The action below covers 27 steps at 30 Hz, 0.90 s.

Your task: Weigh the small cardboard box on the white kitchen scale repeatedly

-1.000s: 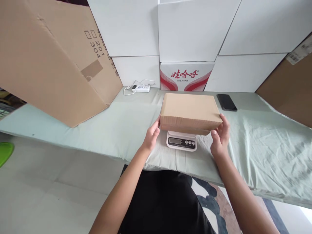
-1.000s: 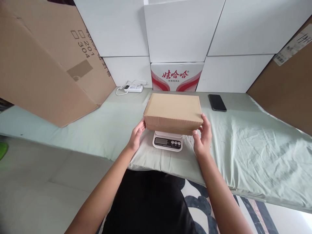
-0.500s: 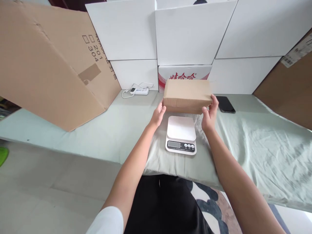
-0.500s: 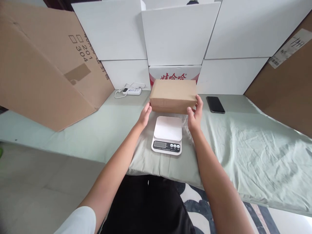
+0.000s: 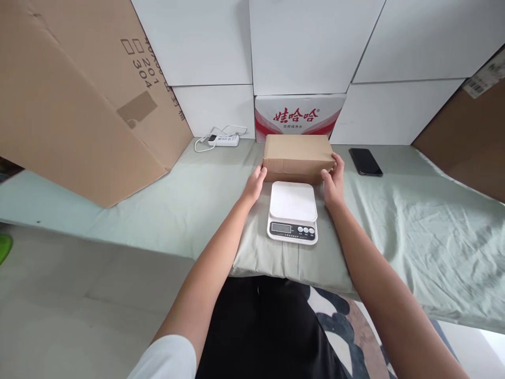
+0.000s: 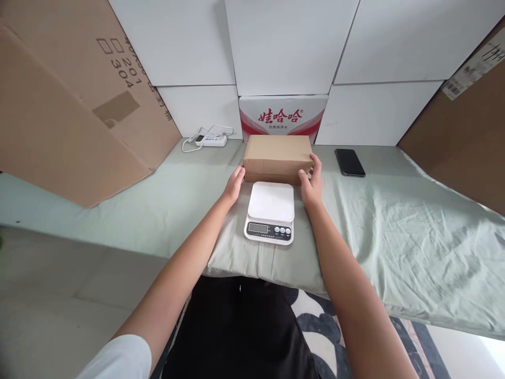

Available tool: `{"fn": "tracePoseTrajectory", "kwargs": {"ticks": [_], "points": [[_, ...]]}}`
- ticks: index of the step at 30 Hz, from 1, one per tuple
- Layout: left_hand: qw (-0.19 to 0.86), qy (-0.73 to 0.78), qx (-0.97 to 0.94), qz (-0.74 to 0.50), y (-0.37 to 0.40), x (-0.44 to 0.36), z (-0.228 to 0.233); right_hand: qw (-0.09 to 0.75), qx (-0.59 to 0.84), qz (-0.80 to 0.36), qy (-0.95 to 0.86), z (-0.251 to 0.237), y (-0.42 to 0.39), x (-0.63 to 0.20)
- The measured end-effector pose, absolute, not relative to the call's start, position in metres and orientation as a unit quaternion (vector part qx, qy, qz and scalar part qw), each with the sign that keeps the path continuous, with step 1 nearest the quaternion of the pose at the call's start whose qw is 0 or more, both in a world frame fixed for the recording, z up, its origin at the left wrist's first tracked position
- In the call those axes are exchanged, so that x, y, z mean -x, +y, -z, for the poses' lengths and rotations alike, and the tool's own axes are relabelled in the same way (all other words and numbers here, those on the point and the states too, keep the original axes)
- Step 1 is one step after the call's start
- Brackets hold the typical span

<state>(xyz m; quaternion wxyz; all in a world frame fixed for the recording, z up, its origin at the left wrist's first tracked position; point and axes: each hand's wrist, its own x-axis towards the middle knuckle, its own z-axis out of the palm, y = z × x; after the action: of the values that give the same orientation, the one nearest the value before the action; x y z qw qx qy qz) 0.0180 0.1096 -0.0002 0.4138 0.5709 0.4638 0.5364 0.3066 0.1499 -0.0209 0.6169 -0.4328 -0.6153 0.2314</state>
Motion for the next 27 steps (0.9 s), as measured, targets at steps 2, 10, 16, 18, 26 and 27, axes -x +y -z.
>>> {"fn": "tracePoseTrajectory", "kwargs": {"ticks": [2,10,16,18,26,27], "points": [[0.411,0.468,-0.562,-0.544,0.109,-0.018,0.000,0.627,0.427,-0.233,-0.609,0.022,0.150,-0.308],[0.351,0.467,-0.573,-0.575,0.105,-0.014,-0.008,0.650,0.427,-0.223,-0.588,0.024,0.142,-0.315],[0.364,0.450,-0.605,-0.547,0.100,-0.019,-0.013,0.657,0.419,-0.199,-0.595,0.026,0.142,-0.310],[0.370,0.449,-0.607,-0.541,0.099,-0.019,-0.014,0.655,0.424,-0.197,-0.594,0.027,0.142,-0.309],[0.358,0.445,-0.627,-0.529,0.098,-0.018,-0.014,0.631,0.449,-0.195,-0.602,0.028,0.136,-0.304],[0.358,0.446,-0.627,-0.529,0.098,-0.018,-0.014,0.632,0.449,-0.197,-0.600,0.028,0.136,-0.304]]}}
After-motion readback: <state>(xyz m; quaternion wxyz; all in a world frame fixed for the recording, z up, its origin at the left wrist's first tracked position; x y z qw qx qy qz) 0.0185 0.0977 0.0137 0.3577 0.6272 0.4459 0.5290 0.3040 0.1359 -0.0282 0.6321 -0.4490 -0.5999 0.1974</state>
